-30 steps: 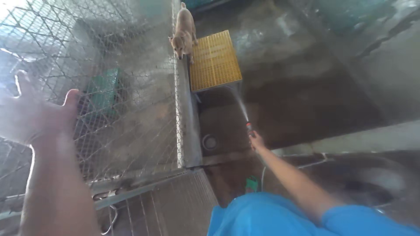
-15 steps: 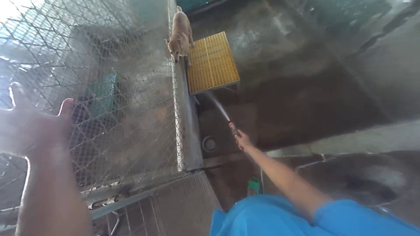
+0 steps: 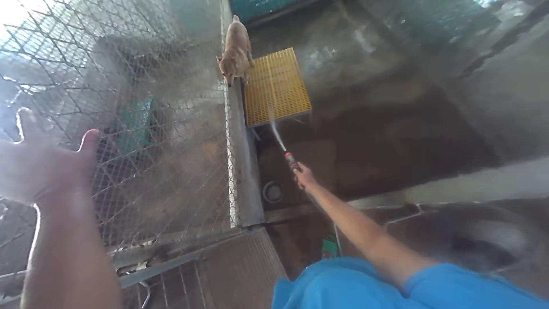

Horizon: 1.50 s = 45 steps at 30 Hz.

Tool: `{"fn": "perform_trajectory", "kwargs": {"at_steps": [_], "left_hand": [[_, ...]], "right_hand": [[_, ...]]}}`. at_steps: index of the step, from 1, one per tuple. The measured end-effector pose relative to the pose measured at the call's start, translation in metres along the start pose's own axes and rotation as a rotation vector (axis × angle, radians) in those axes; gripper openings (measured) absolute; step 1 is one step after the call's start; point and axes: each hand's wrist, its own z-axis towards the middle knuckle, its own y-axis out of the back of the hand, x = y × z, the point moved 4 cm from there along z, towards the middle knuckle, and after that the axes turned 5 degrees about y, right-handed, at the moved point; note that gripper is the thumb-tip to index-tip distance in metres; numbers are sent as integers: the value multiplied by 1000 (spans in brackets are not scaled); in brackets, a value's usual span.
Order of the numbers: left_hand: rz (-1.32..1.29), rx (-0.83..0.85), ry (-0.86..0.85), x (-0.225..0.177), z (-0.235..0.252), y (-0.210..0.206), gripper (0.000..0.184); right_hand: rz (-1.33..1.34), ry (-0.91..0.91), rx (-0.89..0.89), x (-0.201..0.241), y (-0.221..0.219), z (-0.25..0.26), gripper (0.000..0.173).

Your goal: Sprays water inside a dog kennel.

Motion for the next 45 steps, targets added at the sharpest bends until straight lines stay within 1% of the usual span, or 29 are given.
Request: {"fn": "perform_trajectory", "kwargs": {"at_steps": [3,5,7,12,15,18,22,24,26,32,35,37,42,45], "left_hand": [[-20,-5,-10,-1,-1,1,87],[-11,-19,-13,-1,-2,1,87],[5,-34,-16,0,-1,1,88],[-8,-35,-20,2,1,-1,89],[-8,-30,-10,1,2,-2,88],[-6,-19,-12,0,1,-1,88],[6,-22,-11,-3,-1,1,88],[28,-26,-3,-3,-2,2,88],[18,-34,-10,-4,-3,4,86],[30,-50,-8,-3,-2,3,86],[28,-55,-12,-3,-1,2,88],[38,-59,-16,-2,-1,2,88],[29,-55,-10,-3,-1,2,88],[34,-57,-21,-4,-1,4,86]], "right_hand": [[14,-2,50,10,-9,-7,54],[36,12,28,15,-2,-7,54],[48,14,-28,19,14,-3,54],[94,33,-245,21,61,7,50],[123,24,-300,20,71,11,52],[90,18,-236,22,56,6,54],[45,46,-44,20,24,-2,55],[32,52,1,23,16,-6,55],[40,58,-15,27,18,-6,54],[109,88,-204,36,53,5,54],[117,75,-253,38,60,6,55],[109,72,-227,37,54,5,56],[74,69,-50,35,23,-1,58],[69,79,-19,41,18,-4,57]]}}
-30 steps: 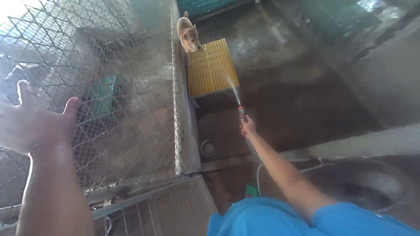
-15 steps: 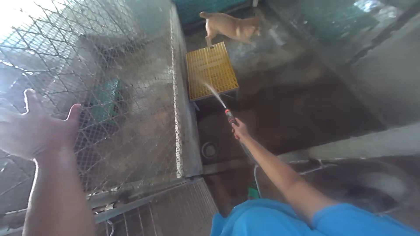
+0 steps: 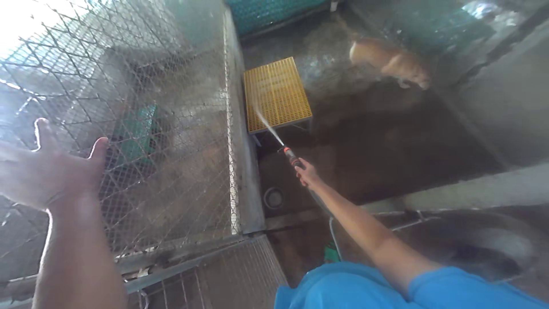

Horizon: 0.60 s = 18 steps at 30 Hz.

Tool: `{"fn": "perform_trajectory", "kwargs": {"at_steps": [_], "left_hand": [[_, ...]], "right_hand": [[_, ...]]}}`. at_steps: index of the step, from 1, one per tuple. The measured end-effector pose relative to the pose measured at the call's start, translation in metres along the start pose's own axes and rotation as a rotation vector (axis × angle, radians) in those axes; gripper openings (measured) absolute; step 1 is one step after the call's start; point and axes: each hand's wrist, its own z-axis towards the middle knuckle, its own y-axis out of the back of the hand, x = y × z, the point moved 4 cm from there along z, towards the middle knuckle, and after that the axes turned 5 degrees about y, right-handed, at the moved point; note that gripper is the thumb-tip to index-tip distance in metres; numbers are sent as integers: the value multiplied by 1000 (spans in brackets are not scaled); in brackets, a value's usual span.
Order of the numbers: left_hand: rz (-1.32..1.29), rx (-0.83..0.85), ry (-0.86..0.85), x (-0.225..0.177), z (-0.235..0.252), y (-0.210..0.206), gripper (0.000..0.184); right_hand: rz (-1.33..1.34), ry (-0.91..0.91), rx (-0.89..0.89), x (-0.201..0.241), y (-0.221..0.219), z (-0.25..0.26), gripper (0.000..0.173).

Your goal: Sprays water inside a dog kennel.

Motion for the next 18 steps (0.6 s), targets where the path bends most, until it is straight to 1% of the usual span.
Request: {"fn": "perform_trajectory", "kwargs": {"at_steps": [8,12,14,18], "left_hand": [[0,3,21,2,1,-1,90],[-20,8,19,3,2,-2,90],[-20,9,20,3,2,-1,89],[-19,11,20,0,1,0,89]], "right_hand": [[65,74,-212,15,34,15,55],[101,87,-275,22,42,16,55],[103,81,-249,23,36,16,56],[40,72,-95,25,13,12,56]]}}
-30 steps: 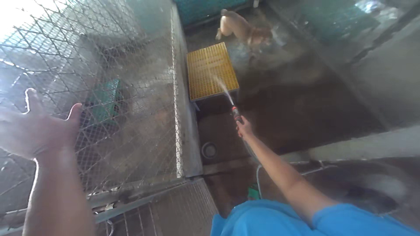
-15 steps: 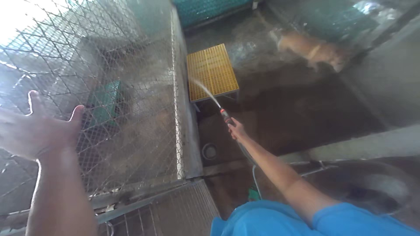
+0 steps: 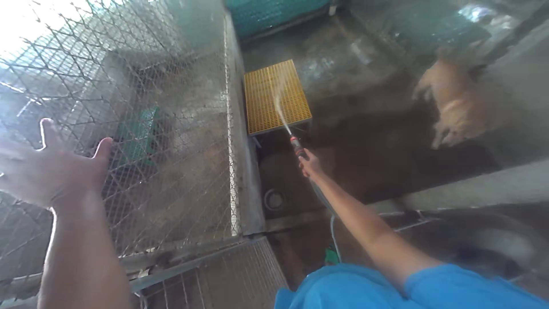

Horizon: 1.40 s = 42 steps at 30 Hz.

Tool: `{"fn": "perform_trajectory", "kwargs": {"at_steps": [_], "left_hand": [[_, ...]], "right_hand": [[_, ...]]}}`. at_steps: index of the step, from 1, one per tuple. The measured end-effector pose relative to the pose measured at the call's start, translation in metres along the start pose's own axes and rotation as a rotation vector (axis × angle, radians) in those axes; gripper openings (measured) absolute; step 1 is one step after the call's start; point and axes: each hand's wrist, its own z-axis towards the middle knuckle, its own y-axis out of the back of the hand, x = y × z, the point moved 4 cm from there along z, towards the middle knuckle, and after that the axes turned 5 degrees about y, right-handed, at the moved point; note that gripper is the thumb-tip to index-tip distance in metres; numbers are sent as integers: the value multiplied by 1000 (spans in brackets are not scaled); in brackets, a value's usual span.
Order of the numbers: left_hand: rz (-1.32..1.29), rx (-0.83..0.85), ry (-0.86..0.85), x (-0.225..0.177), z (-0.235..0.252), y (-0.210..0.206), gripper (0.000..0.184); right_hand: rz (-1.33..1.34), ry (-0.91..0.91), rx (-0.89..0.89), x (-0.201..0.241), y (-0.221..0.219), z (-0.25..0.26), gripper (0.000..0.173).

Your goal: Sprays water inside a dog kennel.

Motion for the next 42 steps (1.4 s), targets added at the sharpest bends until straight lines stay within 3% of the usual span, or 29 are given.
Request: {"fn": "perform_trajectory", "kwargs": {"at_steps": [4,14,22,28,36,42], "left_hand": [[7,6,18,0,0,-1,90],[12,-21,-9,1,-1,-1,90],[-31,15,-6,-2,-5,3,87],[5,11,-6,-2,-6,4,89],[7,0,-17,-2,-6,3,88],[-19,41,9,-2,-6,1,88]], "right_hand": [[-25,0,75,5,-12,-8,56],[54,25,-99,10,15,5,56],[41,42,23,12,-5,-3,57],[52,38,-84,15,21,3,54],[71,5,-218,-5,62,12,55],[34,-36,-140,-32,44,-12,57]]}}
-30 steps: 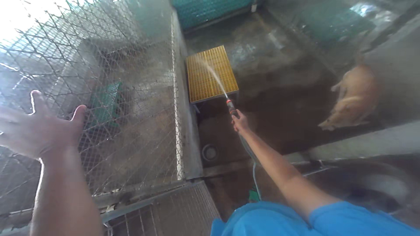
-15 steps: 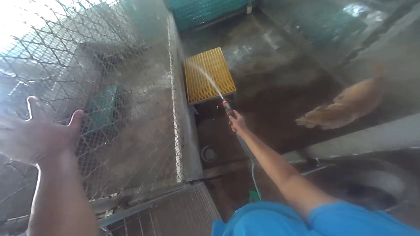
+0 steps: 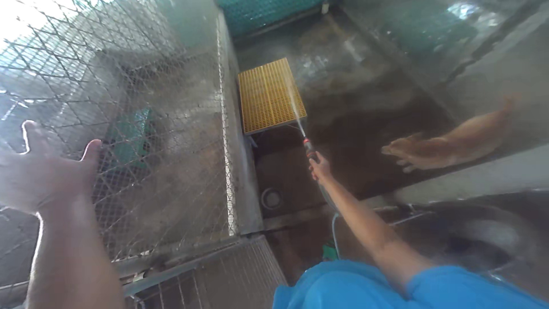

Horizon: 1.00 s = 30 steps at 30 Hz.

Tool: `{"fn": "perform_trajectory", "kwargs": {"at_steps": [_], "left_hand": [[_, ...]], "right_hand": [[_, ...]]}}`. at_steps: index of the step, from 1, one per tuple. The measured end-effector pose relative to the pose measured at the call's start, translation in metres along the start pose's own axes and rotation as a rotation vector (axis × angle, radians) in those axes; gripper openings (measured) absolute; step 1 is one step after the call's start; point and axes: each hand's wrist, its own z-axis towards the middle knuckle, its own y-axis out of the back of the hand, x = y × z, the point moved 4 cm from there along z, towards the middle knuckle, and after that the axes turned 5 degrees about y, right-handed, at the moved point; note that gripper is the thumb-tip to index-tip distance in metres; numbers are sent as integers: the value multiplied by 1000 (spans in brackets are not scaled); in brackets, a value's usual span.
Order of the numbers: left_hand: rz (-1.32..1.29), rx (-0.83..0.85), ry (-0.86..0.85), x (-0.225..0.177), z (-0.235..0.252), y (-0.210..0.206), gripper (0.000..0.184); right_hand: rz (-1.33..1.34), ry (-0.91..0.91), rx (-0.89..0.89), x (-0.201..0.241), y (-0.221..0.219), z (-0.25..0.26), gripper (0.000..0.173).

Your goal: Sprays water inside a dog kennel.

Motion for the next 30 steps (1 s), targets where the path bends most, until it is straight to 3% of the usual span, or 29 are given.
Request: {"fn": "perform_trajectory", "kwargs": {"at_steps": [8,21,30], "left_hand": [[-21,40,-9,-1,-1,1,89],[-17,4,-13,2,0,-1,89],[-24,5,6,0,-1,1,88]], "right_hand": [[-125,-81,275,-31,-38,-48,58],[-49,-82,-45,-38,39,-26,55],[-183,-108,284,-45,-33,-64,58]]}}
